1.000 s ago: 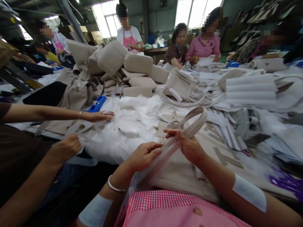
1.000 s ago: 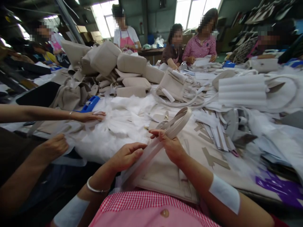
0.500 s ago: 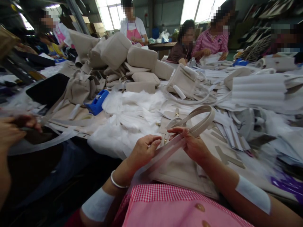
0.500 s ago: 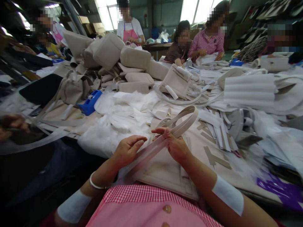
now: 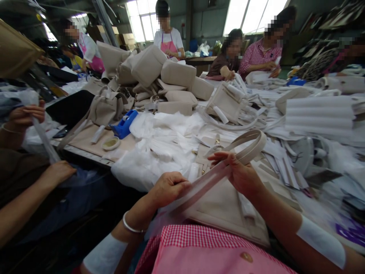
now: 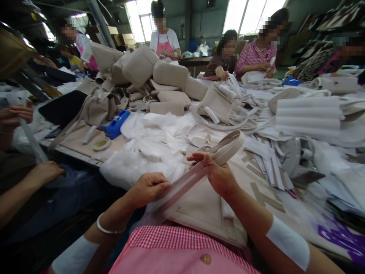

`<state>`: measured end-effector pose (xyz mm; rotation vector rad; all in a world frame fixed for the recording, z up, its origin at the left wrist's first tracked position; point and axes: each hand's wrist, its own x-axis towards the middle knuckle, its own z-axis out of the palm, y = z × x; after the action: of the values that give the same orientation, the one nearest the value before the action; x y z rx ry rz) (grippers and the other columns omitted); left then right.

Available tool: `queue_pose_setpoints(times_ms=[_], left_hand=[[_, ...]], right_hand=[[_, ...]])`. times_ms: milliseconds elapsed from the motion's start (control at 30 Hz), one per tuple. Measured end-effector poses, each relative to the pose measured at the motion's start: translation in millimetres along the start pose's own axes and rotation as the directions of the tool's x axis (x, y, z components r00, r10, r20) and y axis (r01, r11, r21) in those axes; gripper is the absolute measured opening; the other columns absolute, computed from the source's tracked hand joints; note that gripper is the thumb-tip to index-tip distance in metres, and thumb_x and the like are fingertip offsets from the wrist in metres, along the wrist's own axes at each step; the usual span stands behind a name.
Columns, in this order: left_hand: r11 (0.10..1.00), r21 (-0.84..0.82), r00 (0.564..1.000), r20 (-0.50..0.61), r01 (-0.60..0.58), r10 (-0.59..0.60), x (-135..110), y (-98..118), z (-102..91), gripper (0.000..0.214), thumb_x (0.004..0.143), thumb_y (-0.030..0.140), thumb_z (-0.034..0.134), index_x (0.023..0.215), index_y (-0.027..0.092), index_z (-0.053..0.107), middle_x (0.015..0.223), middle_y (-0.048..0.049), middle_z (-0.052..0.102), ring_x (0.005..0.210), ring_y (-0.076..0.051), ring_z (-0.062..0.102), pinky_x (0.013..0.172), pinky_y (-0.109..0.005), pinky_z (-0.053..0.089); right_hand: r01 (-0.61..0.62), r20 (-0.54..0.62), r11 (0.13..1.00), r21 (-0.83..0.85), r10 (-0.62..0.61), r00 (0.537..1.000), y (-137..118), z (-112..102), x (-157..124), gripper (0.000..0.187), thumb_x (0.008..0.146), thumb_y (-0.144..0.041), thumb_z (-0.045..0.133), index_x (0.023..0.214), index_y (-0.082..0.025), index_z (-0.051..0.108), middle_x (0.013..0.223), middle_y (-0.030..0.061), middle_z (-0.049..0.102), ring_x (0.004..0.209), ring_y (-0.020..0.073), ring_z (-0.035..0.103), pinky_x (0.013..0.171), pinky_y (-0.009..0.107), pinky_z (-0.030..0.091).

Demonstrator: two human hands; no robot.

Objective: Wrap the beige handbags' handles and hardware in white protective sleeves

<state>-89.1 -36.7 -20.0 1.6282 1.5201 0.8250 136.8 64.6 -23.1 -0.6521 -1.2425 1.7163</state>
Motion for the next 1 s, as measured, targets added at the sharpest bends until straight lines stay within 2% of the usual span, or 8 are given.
queue_pose_setpoints(times_ms=[133,233,333,567,700,833,933,1000], left_hand=[[0.998,-0.027,0.988,-0.149,-0.056,0.051,5.4,18.6,-1.3,0.023,0.086,0.027,0.061,0.066,0.017,0.068,0.064,0.0001,0.059,0.062,-0.012,0.053,0.059,-0.023,0.04],[0.993,-0.07,0.958,-0.278,-0.091,0.068,11.8,32.6,4.7,0.023,0.087,0.028,0.06,0.068,0.017,0.066,0.065,0.0003,0.059,0.064,-0.013,0.053,0.061,-0.024,0.042],[0.983,-0.133,0.928,-0.365,-0.124,0.067,18.3,40.2,15.5,0.021,0.089,0.028,0.06,0.073,0.016,0.068,0.069,-0.0004,0.062,0.068,-0.013,0.055,0.066,-0.025,0.044],[0.925,-0.329,0.959,-0.262,-0.191,0.104,19.7,30.6,27.1,0.025,0.09,0.035,0.062,0.106,0.017,0.069,0.096,-0.0065,0.074,0.086,-0.018,0.067,0.078,-0.029,0.053],[0.958,-0.137,0.912,-0.366,-0.25,0.186,20.5,27.7,34.3,0.031,0.081,0.03,0.074,0.108,0.018,0.067,0.096,-0.0056,0.073,0.085,-0.018,0.068,0.079,-0.029,0.054],[0.944,0.094,0.832,-0.451,-0.317,0.325,24.7,27.8,41.1,0.008,0.088,0.022,0.065,0.093,0.018,0.07,0.089,-0.0043,0.072,0.085,-0.016,0.067,0.081,-0.027,0.052],[0.946,0.141,0.85,-0.414,-0.292,0.324,24.4,24.7,40.5,0.014,0.092,0.02,0.059,0.089,0.019,0.072,0.086,-0.0038,0.073,0.081,-0.016,0.067,0.078,-0.026,0.05],[0.961,0.134,0.87,-0.41,-0.242,0.276,22.8,23.3,39.0,0.016,0.092,0.021,0.057,0.088,0.018,0.073,0.082,-0.0032,0.073,0.077,-0.015,0.066,0.074,-0.025,0.049]], right_hand=[[0.085,0.093,0.984,-0.154,-0.071,0.993,-12.8,14.0,2.1,0.042,0.095,-0.055,0.052,0.107,-0.021,0.074,0.108,0.0094,0.074,0.086,0.0208,0.068,0.077,0.036,0.057],[0.186,0.126,0.942,-0.28,-0.156,0.98,-8.9,27.9,-1.0,0.04,0.096,-0.054,0.051,0.113,-0.025,0.074,0.122,0.0074,0.07,0.108,0.0227,0.064,0.098,0.04,0.05],[0.148,0.118,0.939,-0.31,-0.116,0.986,2.7,37.9,-5.4,0.04,0.095,-0.055,0.053,0.12,-0.029,0.071,0.132,0.0047,0.066,0.129,0.0243,0.053,0.115,0.044,0.034],[0.006,0.013,0.962,-0.272,-0.003,1.0,3.0,31.0,-5.5,0.044,0.094,-0.059,0.05,0.111,-0.027,0.075,0.118,0.006,0.072,0.115,0.0278,0.062,0.107,0.046,0.042],[-0.036,0.004,0.962,-0.272,0.038,0.999,0.8,35.5,-5.4,0.047,0.091,-0.063,0.052,0.111,-0.027,0.075,0.121,0.006,0.071,0.116,0.028,0.061,0.106,0.045,0.042],[-0.088,0.018,0.993,-0.083,0.09,0.996,5.6,40.5,-6.2,0.049,0.087,-0.064,0.06,0.115,-0.026,0.074,0.121,0.0076,0.071,0.119,0.0277,0.059,0.109,0.046,0.039],[-0.115,0.035,0.973,0.203,0.11,0.993,0.0,27.8,1.8,0.05,0.087,-0.065,0.058,0.109,-0.024,0.075,0.113,0.0085,0.074,0.106,0.0265,0.065,0.1,0.045,0.046],[-0.097,-0.029,0.958,0.271,0.109,0.994,-9.2,14.9,11.3,0.042,0.086,-0.059,0.062,0.096,-0.021,0.078,0.103,0.0075,0.076,0.095,0.0235,0.066,0.093,0.039,0.049]])
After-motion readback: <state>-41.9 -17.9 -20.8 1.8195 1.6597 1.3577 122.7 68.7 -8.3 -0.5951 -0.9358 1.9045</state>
